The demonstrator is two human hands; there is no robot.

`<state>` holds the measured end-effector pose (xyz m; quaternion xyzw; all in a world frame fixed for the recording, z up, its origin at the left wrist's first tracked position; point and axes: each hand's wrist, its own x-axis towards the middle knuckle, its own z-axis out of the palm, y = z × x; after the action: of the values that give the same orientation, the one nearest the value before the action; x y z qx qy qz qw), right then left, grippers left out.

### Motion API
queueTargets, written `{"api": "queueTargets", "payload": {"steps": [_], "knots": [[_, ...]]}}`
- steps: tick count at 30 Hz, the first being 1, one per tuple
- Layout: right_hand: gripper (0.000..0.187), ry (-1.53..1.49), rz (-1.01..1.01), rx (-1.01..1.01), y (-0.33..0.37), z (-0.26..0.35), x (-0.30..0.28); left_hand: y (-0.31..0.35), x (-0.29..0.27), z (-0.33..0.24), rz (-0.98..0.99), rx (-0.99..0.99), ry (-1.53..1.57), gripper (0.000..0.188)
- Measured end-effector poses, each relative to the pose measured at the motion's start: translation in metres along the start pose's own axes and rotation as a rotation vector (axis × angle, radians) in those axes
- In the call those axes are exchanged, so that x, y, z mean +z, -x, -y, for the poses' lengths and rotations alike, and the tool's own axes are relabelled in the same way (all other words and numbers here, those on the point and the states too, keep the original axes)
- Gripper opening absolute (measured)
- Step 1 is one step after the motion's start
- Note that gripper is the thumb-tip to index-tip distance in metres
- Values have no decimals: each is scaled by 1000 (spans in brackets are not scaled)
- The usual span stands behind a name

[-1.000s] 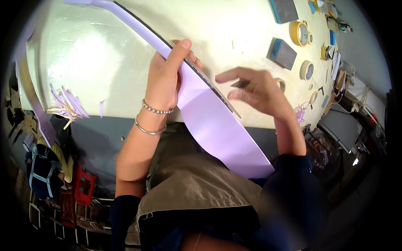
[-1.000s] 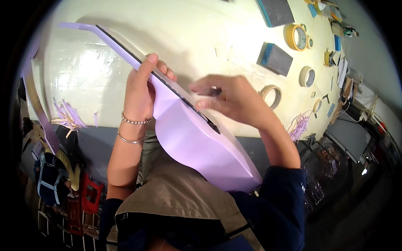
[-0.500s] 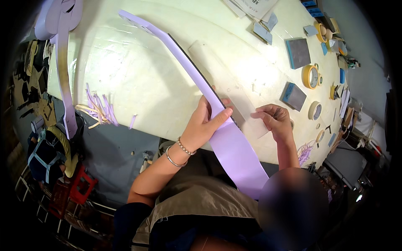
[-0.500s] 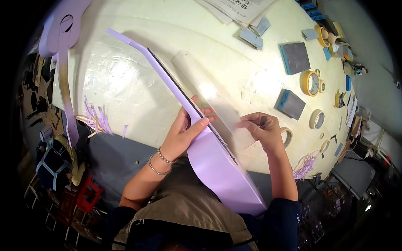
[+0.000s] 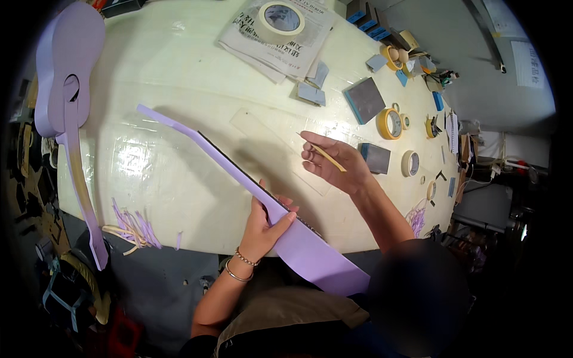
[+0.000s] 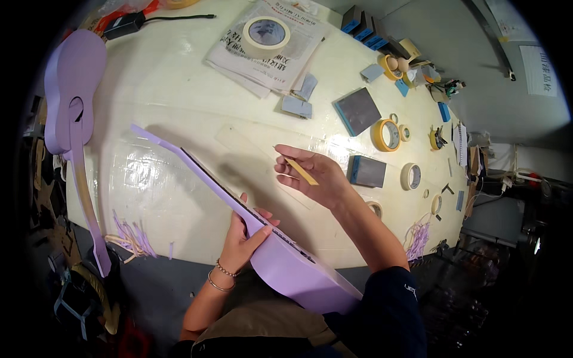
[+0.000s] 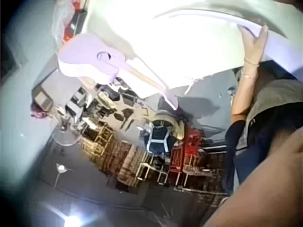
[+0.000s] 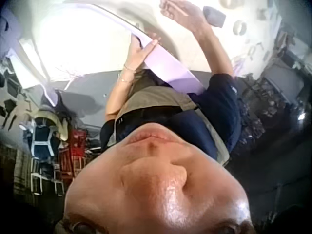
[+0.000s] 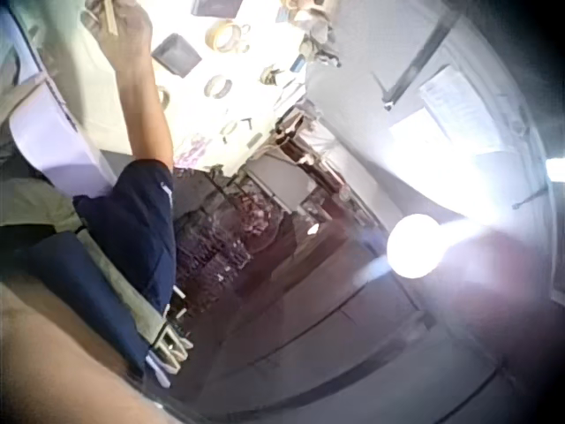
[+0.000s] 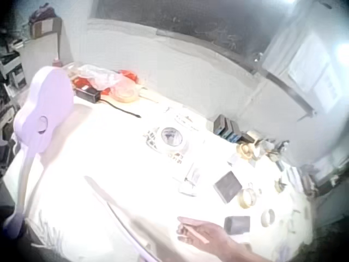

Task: The person sands the edges and surfaces of a purple guitar body using sanding blocks and sandpaper. They repeatedly flip the guitar body to access different sides and smooth the finish.

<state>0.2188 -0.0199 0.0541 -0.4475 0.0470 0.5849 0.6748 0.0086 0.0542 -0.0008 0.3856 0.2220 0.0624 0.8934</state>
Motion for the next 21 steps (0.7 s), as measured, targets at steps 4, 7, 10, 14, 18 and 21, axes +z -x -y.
{"api": "queueTargets", "payload": {"steps": [4, 7, 10, 14, 18, 21], "knots": [[43, 84, 127, -140, -19, -16, 12, 1, -6, 3, 33, 9, 6, 83], [28, 348, 21, -146, -29, -21, 25, 0, -5, 6, 26, 21, 3, 83], [22, 598, -52, -136, -42, -25, 36, -1, -7, 7, -10, -27, -35, 83], [24, 809, -21, -302, -53, -24, 50, 0, -6, 5, 26, -10, 31, 83], [19, 657, 96, -295, -60, -19, 61, -3, -2, 3, 49, 17, 28, 86], [13, 657, 136, -341, -67, -20, 63, -3, -1, 3, 36, 14, 46, 81]]}}
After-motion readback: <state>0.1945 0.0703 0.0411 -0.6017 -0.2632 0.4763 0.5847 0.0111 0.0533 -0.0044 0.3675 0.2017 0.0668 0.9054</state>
